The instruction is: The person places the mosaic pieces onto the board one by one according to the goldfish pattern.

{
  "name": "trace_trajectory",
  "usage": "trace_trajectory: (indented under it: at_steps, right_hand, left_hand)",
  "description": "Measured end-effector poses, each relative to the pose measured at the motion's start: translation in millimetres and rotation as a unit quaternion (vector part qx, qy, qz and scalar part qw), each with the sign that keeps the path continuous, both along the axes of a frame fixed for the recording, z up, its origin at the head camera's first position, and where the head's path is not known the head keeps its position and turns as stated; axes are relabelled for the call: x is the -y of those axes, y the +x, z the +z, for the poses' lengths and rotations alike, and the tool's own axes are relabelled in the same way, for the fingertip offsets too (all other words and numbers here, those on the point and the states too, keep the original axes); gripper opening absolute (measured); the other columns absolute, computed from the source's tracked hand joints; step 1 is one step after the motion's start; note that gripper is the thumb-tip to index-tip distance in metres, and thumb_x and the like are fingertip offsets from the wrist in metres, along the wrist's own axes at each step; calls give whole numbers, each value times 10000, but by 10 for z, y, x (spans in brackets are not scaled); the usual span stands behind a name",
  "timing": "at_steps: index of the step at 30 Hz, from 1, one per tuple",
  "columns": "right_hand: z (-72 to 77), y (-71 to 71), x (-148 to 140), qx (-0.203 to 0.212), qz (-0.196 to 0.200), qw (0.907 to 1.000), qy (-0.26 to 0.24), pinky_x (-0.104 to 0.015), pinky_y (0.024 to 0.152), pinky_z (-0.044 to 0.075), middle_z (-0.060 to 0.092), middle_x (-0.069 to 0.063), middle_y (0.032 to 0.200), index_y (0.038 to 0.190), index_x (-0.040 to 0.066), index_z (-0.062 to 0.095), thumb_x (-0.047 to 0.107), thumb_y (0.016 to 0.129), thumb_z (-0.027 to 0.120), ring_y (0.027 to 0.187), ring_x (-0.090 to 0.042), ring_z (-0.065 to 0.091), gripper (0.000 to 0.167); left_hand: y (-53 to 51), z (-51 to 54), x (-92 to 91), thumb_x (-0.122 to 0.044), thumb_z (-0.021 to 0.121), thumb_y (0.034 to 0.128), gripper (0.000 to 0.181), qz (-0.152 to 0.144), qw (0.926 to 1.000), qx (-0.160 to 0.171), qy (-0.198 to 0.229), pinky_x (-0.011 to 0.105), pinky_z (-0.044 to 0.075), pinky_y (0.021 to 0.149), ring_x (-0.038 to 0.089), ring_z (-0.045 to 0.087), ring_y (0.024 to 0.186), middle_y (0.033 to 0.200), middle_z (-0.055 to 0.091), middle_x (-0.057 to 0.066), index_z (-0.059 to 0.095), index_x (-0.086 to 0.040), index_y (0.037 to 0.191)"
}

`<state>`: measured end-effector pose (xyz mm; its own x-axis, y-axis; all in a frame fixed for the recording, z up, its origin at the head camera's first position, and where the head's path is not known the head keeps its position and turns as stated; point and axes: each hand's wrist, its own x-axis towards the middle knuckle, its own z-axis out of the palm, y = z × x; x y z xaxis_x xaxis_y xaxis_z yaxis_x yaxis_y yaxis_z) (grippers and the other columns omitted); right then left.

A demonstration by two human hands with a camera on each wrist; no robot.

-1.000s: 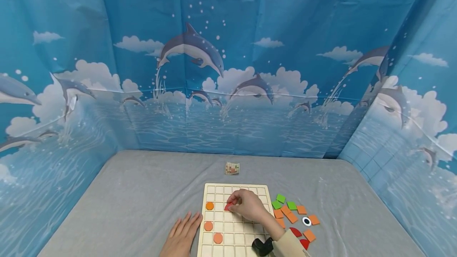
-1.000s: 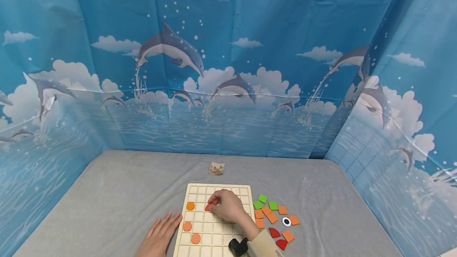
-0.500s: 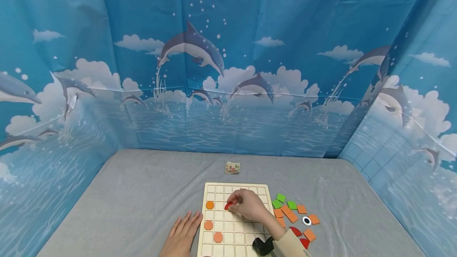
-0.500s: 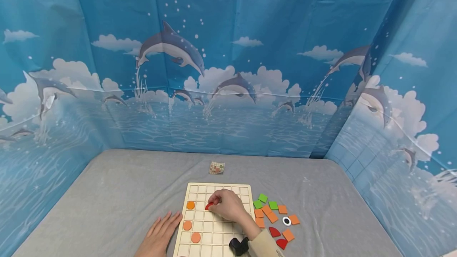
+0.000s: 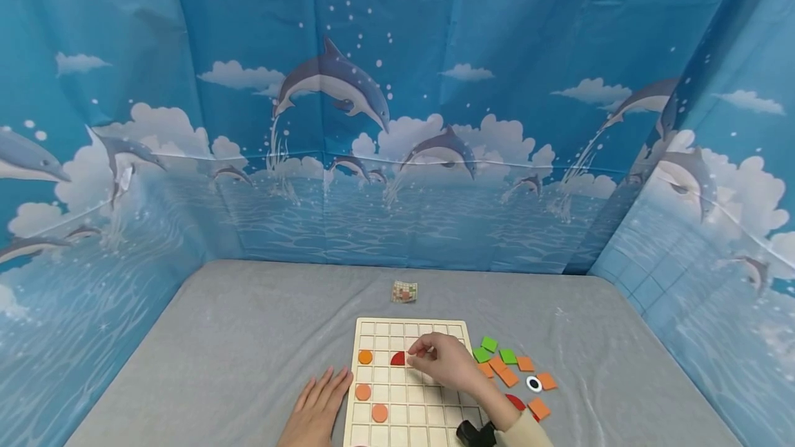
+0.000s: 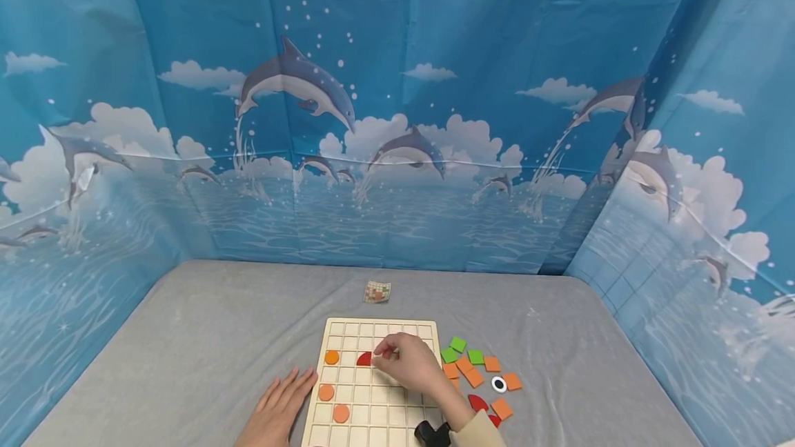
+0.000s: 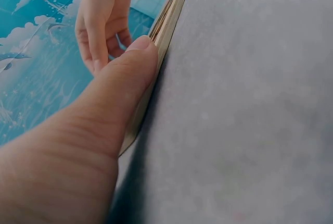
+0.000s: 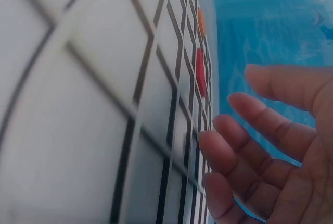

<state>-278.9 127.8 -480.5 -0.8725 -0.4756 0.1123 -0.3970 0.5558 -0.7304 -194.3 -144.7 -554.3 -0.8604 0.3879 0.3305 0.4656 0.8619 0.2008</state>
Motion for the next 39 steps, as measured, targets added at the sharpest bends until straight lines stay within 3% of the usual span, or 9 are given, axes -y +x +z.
trace_trajectory:
  at_steps: [4, 11, 23, 33, 39]
  right_hand:
    - [-6, 36, -111, 9, -39, 10000, -59, -272, 532, 437, 601, 71, 790, 922, 129, 700, 215, 905, 663, 587, -105, 510, 95]
    - [-5, 111, -303, 197, -254, 9994, -87, -273, 529, 439, 601, 48, 809, 937, 111, 693, 233, 909, 660, 605, -123, 513, 129]
    - [18, 181, -648, 517, -964, 9940, 8, -248, 465, 378, 578, 30, 762, 874, 131, 667, 259, 878, 696, 554, -122, 448, 132]
    - [-10, 213, -903, 491, -1043, 9931, 188, -255, 524, 432, 585, 37, 743, 849, 129, 665, 256, 821, 756, 624, -126, 516, 159]
    - [-47, 239, -997, 406, -943, 9941, 349, -234, 481, 384, 549, 36, 720, 811, 123, 649, 248, 770, 798, 569, -90, 455, 199]
  left_hand:
    - [14, -1, -7, -825, 482, 724, 1029, 13, 9999, -110, 37, 178, -105, 1049, 286, 375, 1301, 1430, 433, 50, 422, -73, 1424]
    - [23, -32, -15, -775, 526, 753, 960, -14, 9984, -547, 105, 190, -72, 1075, 265, 374, 1296, 1418, 449, 44, 444, -80, 1411]
    - [36, -3, -21, -792, 510, 745, 977, 43, 9996, -269, 125, 175, -97, 1062, 257, 363, 1307, 1435, 430, 27, 417, -99, 1428]
    - [27, 17, -11, -802, 491, 747, 998, 14, 9999, -54, 134, 172, -110, 1053, 287, 362, 1311, 1442, 423, 46, 406, -86, 1436]
    - [25, -1, -1, -858, 460, 696, 1082, -59, 9994, -342, 10, 186, -106, 1062, 295, 380, 1294, 1427, 436, 71, 397, -72, 1437]
